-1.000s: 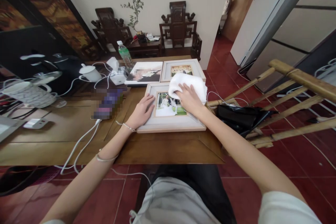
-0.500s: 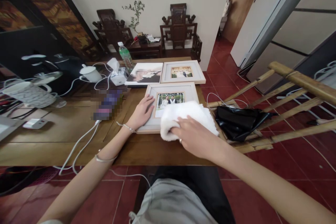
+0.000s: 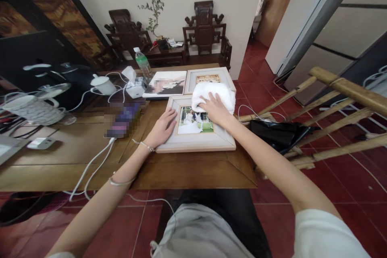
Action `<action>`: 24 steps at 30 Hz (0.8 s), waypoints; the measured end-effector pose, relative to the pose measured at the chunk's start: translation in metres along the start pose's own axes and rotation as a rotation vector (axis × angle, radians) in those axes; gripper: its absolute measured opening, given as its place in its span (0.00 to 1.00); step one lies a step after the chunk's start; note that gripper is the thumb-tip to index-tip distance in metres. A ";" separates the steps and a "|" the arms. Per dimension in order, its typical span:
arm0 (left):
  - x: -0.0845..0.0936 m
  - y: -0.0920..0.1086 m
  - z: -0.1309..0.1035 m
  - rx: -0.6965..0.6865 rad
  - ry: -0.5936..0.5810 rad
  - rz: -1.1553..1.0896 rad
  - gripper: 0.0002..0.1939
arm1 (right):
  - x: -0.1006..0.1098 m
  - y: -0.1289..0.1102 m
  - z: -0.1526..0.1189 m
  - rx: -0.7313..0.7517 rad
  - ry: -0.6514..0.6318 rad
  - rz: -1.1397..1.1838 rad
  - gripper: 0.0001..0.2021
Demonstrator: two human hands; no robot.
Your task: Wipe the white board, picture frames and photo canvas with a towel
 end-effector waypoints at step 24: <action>-0.001 0.000 0.001 0.018 0.000 0.005 0.22 | 0.014 0.001 -0.002 -0.062 0.021 -0.003 0.34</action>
Point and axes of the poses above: each hand's wrist, its own z-axis towards the middle knuckle, its own x-axis out of the back of the hand, y = z × x, the point moved 3 cm from there along z, towards the middle knuckle, and after that the axes turned 7 degrees about z, right-handed, at the moved point
